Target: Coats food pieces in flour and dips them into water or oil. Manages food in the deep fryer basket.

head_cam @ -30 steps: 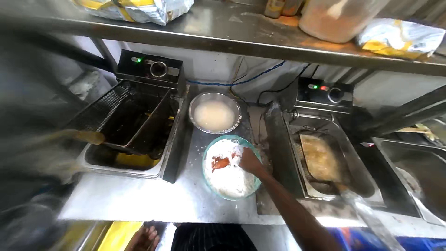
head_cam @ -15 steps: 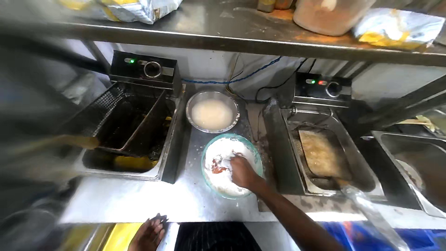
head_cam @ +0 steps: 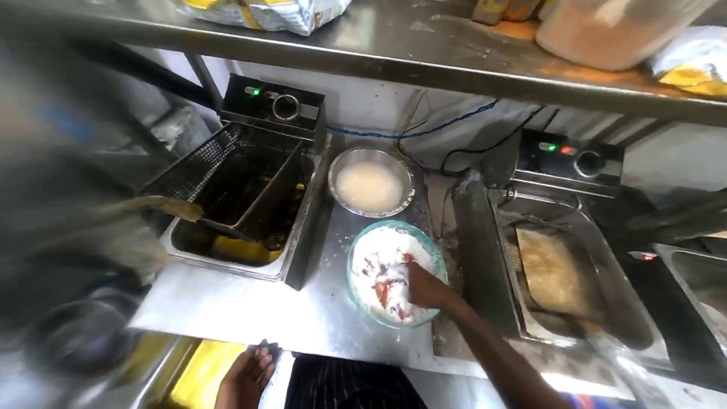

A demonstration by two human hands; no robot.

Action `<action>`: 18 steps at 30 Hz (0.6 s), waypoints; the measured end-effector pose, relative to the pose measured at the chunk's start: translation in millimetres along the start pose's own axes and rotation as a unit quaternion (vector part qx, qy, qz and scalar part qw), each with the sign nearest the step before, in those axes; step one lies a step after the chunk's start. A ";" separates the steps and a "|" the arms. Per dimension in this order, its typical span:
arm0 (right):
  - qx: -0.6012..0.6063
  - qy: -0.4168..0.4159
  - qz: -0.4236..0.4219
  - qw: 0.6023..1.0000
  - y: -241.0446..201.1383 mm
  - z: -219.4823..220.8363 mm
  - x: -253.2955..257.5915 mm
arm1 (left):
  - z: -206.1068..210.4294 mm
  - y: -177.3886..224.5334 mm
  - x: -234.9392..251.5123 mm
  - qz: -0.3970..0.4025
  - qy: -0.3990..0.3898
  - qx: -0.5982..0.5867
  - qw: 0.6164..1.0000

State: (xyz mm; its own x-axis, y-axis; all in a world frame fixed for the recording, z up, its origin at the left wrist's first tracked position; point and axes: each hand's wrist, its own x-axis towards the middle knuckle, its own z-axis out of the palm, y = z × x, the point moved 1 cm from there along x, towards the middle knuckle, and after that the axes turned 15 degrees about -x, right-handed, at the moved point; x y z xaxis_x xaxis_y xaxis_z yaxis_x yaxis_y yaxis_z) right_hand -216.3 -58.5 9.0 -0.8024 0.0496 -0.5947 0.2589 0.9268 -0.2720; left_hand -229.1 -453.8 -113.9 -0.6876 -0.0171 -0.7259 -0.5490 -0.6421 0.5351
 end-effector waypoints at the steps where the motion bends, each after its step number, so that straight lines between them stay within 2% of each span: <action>1: -0.036 -0.003 0.032 0.999 -4.8 2.0 2.9 | 1.2 -0.3 -0.4 0.002 0.003 0.001 1.000; 3: -0.082 0.022 0.087 0.993 -9.6 -0.7 7.7 | 0.6 -0.5 -1.7 0.004 0.007 -0.005 1.000; 6: -0.066 0.082 0.063 0.992 -4.5 -7.8 25.5 | -4.0 -2.3 -1.1 0.003 0.015 -0.016 1.000; 11: -0.026 0.002 0.010 1.000 -3.6 5.4 64.9 | -2.4 -8.6 2.8 -0.014 0.003 -0.011 1.000; 14: 0.029 0.014 0.035 0.999 -0.5 -9.7 48.7 | -3.6 -5.4 1.0 -0.003 -0.010 -0.015 1.000; 18: 0.057 0.038 0.110 0.992 16.8 -32.4 43.4 | -14.5 -5.7 -2.8 0.007 0.026 -0.029 0.999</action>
State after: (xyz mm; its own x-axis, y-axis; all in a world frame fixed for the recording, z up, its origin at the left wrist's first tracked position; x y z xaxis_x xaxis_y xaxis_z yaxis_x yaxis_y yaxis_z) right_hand -264.2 -28.7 3.1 -0.7567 0.2784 -0.5915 0.4882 0.8424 -0.2280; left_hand -217.2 -461.2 -121.2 -0.6681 -0.0660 -0.7411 -0.5098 -0.6850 0.5205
